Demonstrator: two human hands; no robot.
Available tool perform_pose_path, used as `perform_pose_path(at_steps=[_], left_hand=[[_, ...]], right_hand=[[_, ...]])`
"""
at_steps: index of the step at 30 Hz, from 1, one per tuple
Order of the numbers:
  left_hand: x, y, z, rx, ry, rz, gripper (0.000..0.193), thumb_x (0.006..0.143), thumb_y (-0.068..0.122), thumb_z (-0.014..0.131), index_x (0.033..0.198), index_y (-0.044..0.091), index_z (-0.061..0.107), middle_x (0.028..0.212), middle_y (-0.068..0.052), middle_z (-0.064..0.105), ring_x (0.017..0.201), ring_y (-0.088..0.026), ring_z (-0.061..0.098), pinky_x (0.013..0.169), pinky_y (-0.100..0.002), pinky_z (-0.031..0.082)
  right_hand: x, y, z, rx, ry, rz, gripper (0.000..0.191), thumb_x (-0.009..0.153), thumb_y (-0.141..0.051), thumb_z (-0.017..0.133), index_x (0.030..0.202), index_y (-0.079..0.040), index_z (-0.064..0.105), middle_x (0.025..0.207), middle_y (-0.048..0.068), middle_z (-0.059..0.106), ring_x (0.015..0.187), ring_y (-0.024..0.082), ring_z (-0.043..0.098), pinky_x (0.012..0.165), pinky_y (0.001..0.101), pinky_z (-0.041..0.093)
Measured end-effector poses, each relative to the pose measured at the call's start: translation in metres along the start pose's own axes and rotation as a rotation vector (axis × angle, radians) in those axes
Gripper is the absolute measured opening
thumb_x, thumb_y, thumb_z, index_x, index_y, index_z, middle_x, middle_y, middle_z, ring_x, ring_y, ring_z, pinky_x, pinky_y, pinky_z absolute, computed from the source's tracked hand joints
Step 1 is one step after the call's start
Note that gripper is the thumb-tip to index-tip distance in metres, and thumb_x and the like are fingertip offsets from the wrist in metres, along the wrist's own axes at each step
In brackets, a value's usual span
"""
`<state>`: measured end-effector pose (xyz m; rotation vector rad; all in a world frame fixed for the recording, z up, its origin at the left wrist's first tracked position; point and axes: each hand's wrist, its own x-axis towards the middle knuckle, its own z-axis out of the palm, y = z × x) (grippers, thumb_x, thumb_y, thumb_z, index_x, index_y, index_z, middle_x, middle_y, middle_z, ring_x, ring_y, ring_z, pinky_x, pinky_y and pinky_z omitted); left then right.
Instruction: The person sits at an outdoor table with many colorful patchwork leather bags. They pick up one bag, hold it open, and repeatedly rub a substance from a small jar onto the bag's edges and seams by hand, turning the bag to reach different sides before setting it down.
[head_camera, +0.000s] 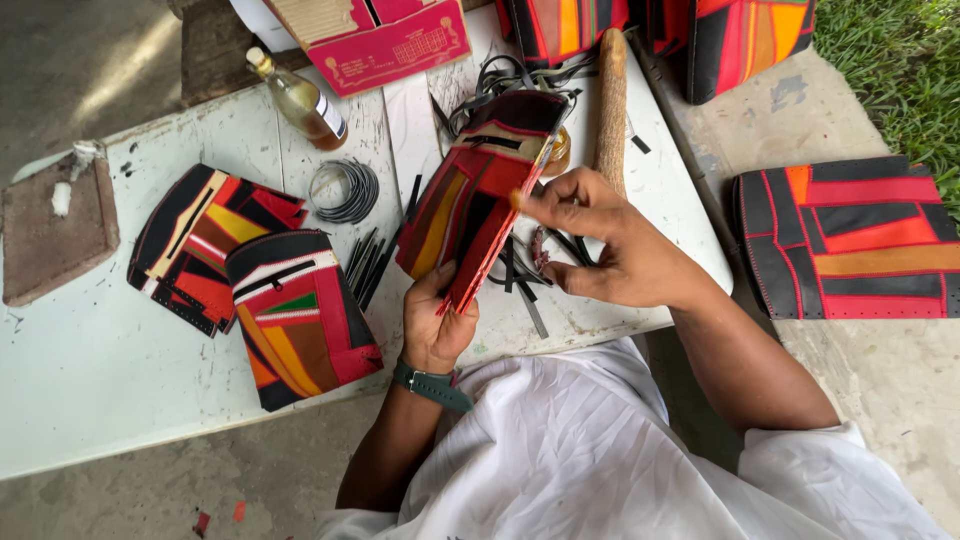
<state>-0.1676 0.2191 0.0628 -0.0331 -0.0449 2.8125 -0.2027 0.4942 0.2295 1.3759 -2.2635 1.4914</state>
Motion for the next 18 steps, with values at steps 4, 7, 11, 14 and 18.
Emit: perform_pose_path(at_steps=[4, 7, 11, 14, 18], left_hand=[[0.003, 0.0, 0.0, -0.003, 0.008, -0.001, 0.026, 0.105, 0.003, 0.052, 0.126, -0.011, 0.057, 0.119, -0.025, 0.07, 0.108, -0.031, 0.073, 0.094, -0.037, 0.063], [0.003, 0.0, 0.002, 0.018, 0.026, 0.017, 0.028, 0.103, 0.002, 0.052, 0.127, -0.012, 0.058, 0.119, -0.025, 0.07, 0.109, -0.031, 0.072, 0.097, -0.039, 0.061], [0.003, 0.0, 0.005, 0.021, 0.006, 0.014, 0.025, 0.105, 0.001, 0.053, 0.126, -0.011, 0.058, 0.12, -0.024, 0.07, 0.112, -0.031, 0.072, 0.101, -0.039, 0.06], [0.0, 0.001, 0.007, 0.003, 0.022, 0.022, 0.022, 0.105, 0.004, 0.054, 0.122, -0.01, 0.059, 0.119, -0.024, 0.07, 0.111, -0.031, 0.072, 0.101, -0.04, 0.061], [-0.002, 0.001, 0.01, 0.003, 0.007, 0.027, 0.026, 0.104, 0.002, 0.053, 0.125, -0.012, 0.059, 0.119, -0.026, 0.07, 0.108, -0.031, 0.072, 0.093, -0.037, 0.063]], right_hand=[[-0.006, -0.001, 0.008, -0.243, 0.123, 0.018, 0.065, 0.08, -0.009, 0.077, 0.143, -0.018, 0.065, 0.122, 0.009, 0.057, 0.115, 0.028, 0.053, 0.103, 0.0416, 0.042], [-0.008, -0.01, 0.016, -0.703, 0.166, -0.015, 0.063, 0.078, -0.011, 0.079, 0.139, -0.022, 0.07, 0.122, 0.01, 0.057, 0.112, 0.03, 0.051, 0.096, 0.0457, 0.035], [-0.01, -0.019, 0.027, -0.773, 0.142, -0.129, 0.06, 0.081, -0.013, 0.079, 0.138, -0.027, 0.069, 0.123, 0.006, 0.058, 0.115, 0.029, 0.052, 0.095, 0.0459, 0.033], [-0.003, -0.007, 0.017, -0.811, 0.195, -0.067, 0.063, 0.082, -0.013, 0.079, 0.143, -0.027, 0.068, 0.125, 0.009, 0.058, 0.114, 0.03, 0.051, 0.093, 0.0454, 0.032], [0.006, 0.015, 0.001, -0.608, 0.326, -0.002, 0.069, 0.088, -0.014, 0.077, 0.153, -0.013, 0.054, 0.131, 0.012, 0.052, 0.123, 0.032, 0.049, 0.108, 0.0467, 0.035]])
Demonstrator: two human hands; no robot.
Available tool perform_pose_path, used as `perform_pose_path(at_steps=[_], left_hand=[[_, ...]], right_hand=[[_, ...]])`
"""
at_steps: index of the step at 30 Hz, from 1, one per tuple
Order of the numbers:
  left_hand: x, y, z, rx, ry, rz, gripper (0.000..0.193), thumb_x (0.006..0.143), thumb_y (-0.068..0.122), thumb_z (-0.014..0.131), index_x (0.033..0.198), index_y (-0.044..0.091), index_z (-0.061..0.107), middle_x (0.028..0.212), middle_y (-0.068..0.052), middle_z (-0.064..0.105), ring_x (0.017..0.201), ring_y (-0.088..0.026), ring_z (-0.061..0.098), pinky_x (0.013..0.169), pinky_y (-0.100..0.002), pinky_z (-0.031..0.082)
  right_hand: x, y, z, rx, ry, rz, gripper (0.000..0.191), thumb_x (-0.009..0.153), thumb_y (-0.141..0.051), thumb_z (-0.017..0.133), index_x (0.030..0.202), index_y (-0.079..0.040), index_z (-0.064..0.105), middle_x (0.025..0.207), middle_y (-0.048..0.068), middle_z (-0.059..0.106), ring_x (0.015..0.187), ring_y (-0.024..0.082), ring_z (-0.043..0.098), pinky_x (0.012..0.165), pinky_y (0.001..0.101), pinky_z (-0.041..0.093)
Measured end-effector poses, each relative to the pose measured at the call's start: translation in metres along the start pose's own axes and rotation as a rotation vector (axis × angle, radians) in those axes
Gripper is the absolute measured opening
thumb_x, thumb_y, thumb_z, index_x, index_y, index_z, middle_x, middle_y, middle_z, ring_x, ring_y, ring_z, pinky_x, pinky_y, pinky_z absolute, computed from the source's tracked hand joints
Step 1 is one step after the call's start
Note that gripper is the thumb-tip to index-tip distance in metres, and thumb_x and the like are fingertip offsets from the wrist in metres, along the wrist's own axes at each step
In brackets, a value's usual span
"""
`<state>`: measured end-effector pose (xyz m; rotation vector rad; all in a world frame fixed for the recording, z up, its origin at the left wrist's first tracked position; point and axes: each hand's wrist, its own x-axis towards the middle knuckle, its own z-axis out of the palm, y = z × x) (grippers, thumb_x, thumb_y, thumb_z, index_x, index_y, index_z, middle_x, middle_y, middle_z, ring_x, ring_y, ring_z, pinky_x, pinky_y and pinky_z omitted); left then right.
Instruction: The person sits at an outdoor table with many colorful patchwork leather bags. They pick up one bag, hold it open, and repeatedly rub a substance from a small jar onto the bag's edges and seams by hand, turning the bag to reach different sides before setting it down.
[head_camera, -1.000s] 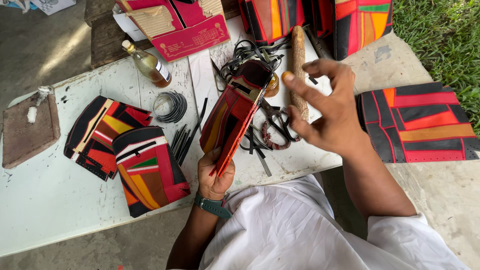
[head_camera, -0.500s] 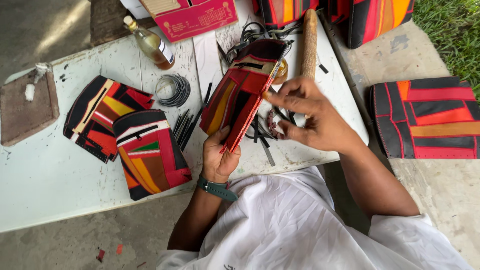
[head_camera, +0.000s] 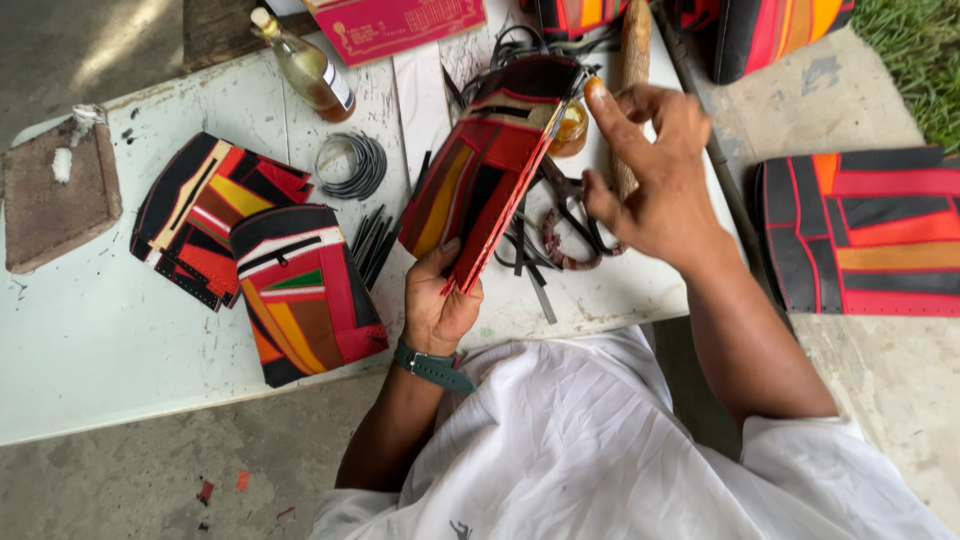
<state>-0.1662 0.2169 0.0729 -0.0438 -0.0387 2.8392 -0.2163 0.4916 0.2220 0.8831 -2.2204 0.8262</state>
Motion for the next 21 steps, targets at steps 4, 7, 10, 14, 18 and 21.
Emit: perform_pose_path(at_steps=[4, 7, 10, 14, 18, 21], left_hand=[[0.003, -0.002, 0.006, 0.002, -0.055, -0.031, 0.024, 0.107, 0.002, 0.052, 0.128, -0.01, 0.056, 0.123, -0.025, 0.069, 0.111, -0.031, 0.072, 0.091, -0.034, 0.064], [0.007, -0.003, 0.013, 0.017, -0.009, -0.022, 0.027, 0.107, 0.002, 0.052, 0.13, -0.012, 0.054, 0.122, -0.026, 0.068, 0.11, -0.031, 0.072, 0.09, -0.034, 0.064], [0.009, -0.004, 0.015, 0.148, 0.148, 0.044, 0.032, 0.098, 0.004, 0.05, 0.125, -0.011, 0.057, 0.119, -0.024, 0.068, 0.107, -0.029, 0.072, 0.089, -0.036, 0.066], [0.013, -0.003, 0.008, 0.057, 0.014, 0.003, 0.022, 0.106, 0.003, 0.053, 0.121, -0.012, 0.059, 0.118, -0.025, 0.069, 0.107, -0.03, 0.073, 0.086, -0.033, 0.065], [0.016, 0.002, -0.002, 0.05, -0.043, -0.018, 0.018, 0.108, 0.003, 0.054, 0.119, -0.011, 0.059, 0.115, -0.024, 0.071, 0.102, -0.028, 0.074, 0.084, -0.031, 0.065], [0.015, 0.003, -0.002, 0.101, -0.11, -0.029, 0.02, 0.11, 0.003, 0.054, 0.121, -0.012, 0.06, 0.113, -0.025, 0.072, 0.098, -0.03, 0.074, 0.08, -0.031, 0.065]], right_hand=[[-0.014, -0.013, 0.011, 0.114, -0.125, -0.032, 0.072, 0.082, -0.013, 0.078, 0.151, -0.016, 0.059, 0.127, 0.014, 0.055, 0.116, 0.031, 0.05, 0.102, 0.0455, 0.035], [-0.022, -0.029, 0.014, 0.069, -0.151, -0.134, 0.068, 0.075, -0.009, 0.078, 0.142, -0.019, 0.067, 0.121, 0.01, 0.059, 0.113, 0.03, 0.052, 0.097, 0.0459, 0.035], [-0.02, -0.037, 0.01, 0.08, -0.133, -0.142, 0.062, 0.076, -0.008, 0.078, 0.137, -0.021, 0.071, 0.119, 0.008, 0.059, 0.112, 0.029, 0.052, 0.097, 0.0461, 0.034], [-0.015, -0.044, 0.006, 0.096, -0.169, -0.148, 0.061, 0.072, -0.012, 0.078, 0.132, -0.021, 0.072, 0.115, 0.008, 0.057, 0.11, 0.03, 0.053, 0.093, 0.0467, 0.033], [-0.024, -0.058, 0.014, 0.178, -0.157, -0.168, 0.054, 0.078, -0.009, 0.076, 0.13, -0.026, 0.073, 0.117, 0.007, 0.056, 0.112, 0.027, 0.054, 0.097, 0.045, 0.034], [-0.035, -0.064, 0.018, 0.023, -0.185, -0.283, 0.056, 0.073, -0.009, 0.077, 0.128, -0.024, 0.076, 0.112, 0.007, 0.057, 0.108, 0.028, 0.053, 0.092, 0.044, 0.032]])
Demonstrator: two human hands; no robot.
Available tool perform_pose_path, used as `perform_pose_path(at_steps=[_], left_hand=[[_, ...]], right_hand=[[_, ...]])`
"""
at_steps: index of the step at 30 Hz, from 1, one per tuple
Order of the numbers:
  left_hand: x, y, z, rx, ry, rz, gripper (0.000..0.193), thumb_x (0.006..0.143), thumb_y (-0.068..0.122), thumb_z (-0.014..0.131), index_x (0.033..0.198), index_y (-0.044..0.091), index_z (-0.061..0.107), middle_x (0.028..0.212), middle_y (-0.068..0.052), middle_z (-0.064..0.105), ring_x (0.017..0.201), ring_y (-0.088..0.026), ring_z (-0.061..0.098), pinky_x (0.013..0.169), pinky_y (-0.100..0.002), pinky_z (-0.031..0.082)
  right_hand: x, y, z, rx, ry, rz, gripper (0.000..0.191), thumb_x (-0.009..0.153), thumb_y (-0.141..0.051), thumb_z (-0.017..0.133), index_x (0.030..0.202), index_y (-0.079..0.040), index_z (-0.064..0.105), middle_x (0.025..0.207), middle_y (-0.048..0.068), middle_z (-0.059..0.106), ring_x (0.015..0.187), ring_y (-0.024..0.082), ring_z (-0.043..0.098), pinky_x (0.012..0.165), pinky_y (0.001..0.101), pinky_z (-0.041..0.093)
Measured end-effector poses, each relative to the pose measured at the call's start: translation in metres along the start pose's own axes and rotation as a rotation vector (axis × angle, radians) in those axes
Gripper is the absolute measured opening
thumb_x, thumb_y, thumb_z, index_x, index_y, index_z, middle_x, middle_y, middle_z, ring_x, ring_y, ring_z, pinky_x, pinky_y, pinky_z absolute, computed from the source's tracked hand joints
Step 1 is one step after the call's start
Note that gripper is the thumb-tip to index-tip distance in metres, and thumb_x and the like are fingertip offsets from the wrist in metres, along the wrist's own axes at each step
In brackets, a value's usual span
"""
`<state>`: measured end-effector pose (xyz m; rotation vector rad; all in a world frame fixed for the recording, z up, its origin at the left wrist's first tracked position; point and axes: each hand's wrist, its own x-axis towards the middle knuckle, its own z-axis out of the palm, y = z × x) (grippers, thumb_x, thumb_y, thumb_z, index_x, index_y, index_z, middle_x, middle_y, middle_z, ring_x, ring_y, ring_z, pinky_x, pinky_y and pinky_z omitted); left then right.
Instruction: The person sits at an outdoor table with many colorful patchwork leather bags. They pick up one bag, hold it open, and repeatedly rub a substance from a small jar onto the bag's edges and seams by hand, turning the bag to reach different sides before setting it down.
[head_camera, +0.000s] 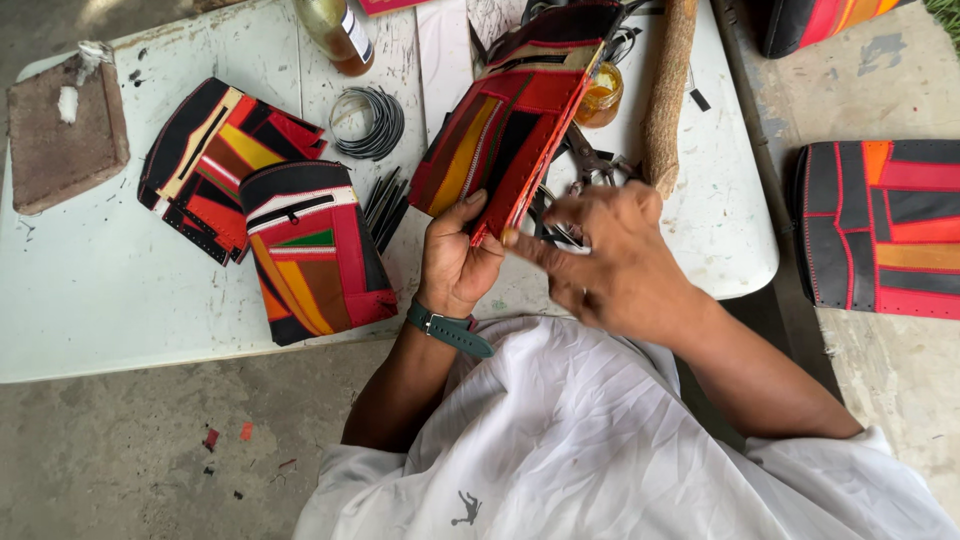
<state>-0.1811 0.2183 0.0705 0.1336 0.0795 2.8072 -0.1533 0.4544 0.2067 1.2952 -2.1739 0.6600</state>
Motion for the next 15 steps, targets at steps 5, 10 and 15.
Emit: perform_pose_path(at_steps=[5, 10, 15], left_hand=[[-0.013, -0.009, 0.024, 0.149, 0.146, 0.138, 0.023, 0.104, 0.0, 0.055, 0.125, -0.007, 0.06, 0.121, -0.02, 0.071, 0.111, -0.031, 0.071, 0.097, -0.042, 0.06], [-0.035, -0.018, 0.039, 0.406, 0.213, 0.428, 0.045, 0.095, -0.007, 0.056, 0.139, 0.002, 0.056, 0.135, -0.012, 0.065, 0.122, -0.026, 0.067, 0.109, -0.045, 0.054], [-0.024, -0.015, 0.007, 0.446, 0.251, 0.493, 0.039, 0.1, -0.007, 0.06, 0.138, 0.003, 0.061, 0.13, -0.01, 0.068, 0.118, -0.024, 0.067, 0.103, -0.04, 0.054]], right_hand=[[-0.034, 0.033, -0.017, 0.207, 0.197, 0.341, 0.046, 0.079, -0.001, 0.08, 0.123, -0.007, 0.07, 0.122, 0.009, 0.057, 0.113, 0.026, 0.059, 0.102, 0.0375, 0.045], [-0.087, 0.091, -0.021, 0.396, 0.468, 0.554, 0.055, 0.1, 0.002, 0.078, 0.15, 0.0, 0.055, 0.123, 0.006, 0.051, 0.101, 0.012, 0.056, 0.095, 0.0244, 0.051], [-0.111, 0.107, -0.005, 0.412, 0.482, 0.615, 0.065, 0.104, -0.002, 0.078, 0.159, -0.001, 0.045, 0.121, 0.005, 0.051, 0.098, 0.009, 0.055, 0.096, 0.024, 0.055]])
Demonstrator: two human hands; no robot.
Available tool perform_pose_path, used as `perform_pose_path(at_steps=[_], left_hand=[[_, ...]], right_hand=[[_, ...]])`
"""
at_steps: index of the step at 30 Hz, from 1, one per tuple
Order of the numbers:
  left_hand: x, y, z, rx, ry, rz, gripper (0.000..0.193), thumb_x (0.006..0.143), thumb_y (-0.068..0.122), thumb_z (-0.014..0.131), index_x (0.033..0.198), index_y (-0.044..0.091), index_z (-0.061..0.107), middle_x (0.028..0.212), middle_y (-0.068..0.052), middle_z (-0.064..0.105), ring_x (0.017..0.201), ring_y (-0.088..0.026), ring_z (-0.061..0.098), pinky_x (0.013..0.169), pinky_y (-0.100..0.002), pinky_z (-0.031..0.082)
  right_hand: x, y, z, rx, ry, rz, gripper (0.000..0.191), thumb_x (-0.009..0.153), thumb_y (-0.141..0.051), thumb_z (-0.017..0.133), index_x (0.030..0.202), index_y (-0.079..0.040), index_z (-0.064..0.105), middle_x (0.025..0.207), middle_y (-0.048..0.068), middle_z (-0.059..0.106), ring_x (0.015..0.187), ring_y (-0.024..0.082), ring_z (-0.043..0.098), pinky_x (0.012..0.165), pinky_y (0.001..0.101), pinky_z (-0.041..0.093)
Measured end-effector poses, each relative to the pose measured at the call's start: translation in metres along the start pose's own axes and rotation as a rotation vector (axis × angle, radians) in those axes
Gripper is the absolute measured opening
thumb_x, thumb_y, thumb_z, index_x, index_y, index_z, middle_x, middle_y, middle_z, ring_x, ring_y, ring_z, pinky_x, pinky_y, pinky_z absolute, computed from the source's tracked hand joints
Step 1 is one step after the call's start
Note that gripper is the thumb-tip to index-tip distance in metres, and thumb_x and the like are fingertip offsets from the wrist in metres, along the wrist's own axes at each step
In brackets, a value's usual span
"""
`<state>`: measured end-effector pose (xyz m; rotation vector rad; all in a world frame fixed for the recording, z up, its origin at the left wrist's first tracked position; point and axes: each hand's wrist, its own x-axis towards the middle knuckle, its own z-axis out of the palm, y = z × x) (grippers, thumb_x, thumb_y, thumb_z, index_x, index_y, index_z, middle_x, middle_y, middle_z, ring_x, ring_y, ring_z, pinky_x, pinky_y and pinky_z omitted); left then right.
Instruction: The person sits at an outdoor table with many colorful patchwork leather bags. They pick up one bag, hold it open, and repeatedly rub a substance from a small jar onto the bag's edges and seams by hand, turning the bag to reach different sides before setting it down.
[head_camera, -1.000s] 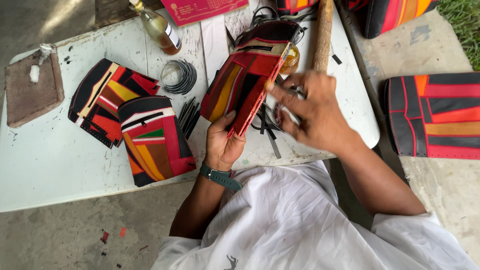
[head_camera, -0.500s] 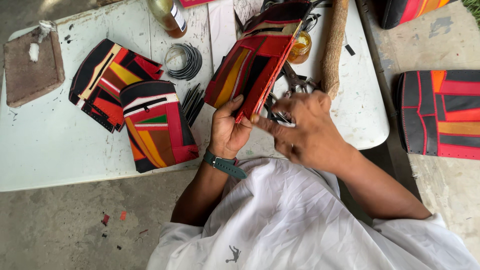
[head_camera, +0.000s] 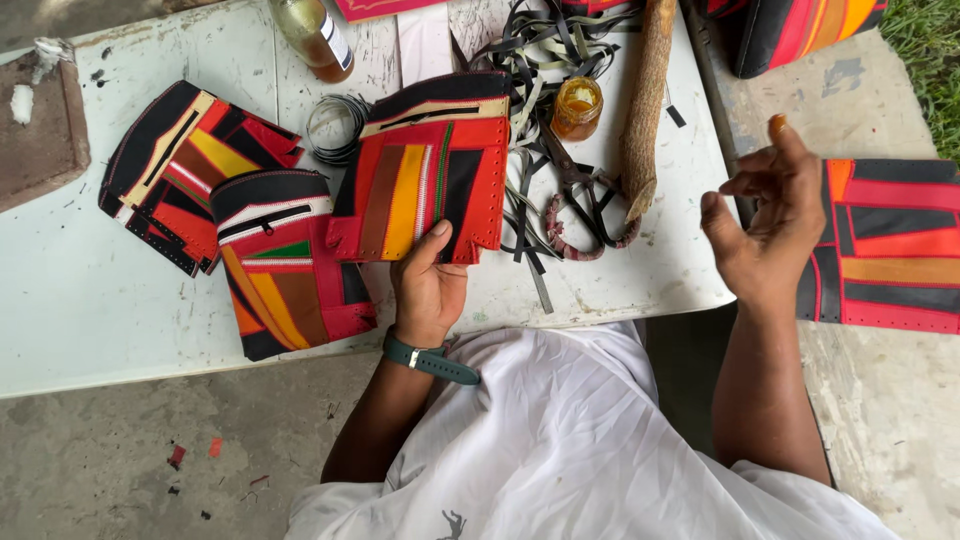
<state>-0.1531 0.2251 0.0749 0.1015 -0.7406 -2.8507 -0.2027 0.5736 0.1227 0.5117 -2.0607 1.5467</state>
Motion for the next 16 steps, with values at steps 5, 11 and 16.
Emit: perform_pose_path(at_steps=[5, 11, 16], left_hand=[[0.03, -0.032, -0.014, -0.001, -0.047, -0.053, 0.023, 0.103, 0.005, 0.064, 0.126, 0.006, 0.067, 0.118, -0.007, 0.072, 0.107, -0.023, 0.069, 0.092, -0.045, 0.057], [0.018, -0.05, -0.024, -0.187, 0.1, -0.346, 0.022, 0.103, 0.019, 0.061, 0.122, 0.007, 0.064, 0.124, -0.01, 0.071, 0.117, -0.022, 0.067, 0.113, -0.046, 0.048], [0.006, -0.059, -0.043, -0.139, -0.044, -0.361, 0.028, 0.107, 0.022, 0.062, 0.128, 0.005, 0.062, 0.141, -0.012, 0.06, 0.132, -0.021, 0.055, 0.119, -0.052, 0.042]], right_hand=[[-0.008, 0.014, 0.009, 0.023, -0.021, 0.028, 0.067, 0.103, 0.001, 0.078, 0.159, -0.001, 0.043, 0.121, 0.006, 0.054, 0.101, 0.01, 0.057, 0.096, 0.0251, 0.055], [-0.016, 0.019, 0.019, -0.025, -0.066, 0.091, 0.058, 0.099, 0.003, 0.077, 0.151, 0.002, 0.052, 0.118, 0.007, 0.057, 0.107, 0.012, 0.059, 0.095, 0.0261, 0.055], [-0.009, 0.018, 0.019, -0.237, -0.099, 0.052, 0.041, 0.096, 0.007, 0.073, 0.134, -0.004, 0.066, 0.117, 0.01, 0.058, 0.1, 0.015, 0.062, 0.092, 0.0265, 0.057]])
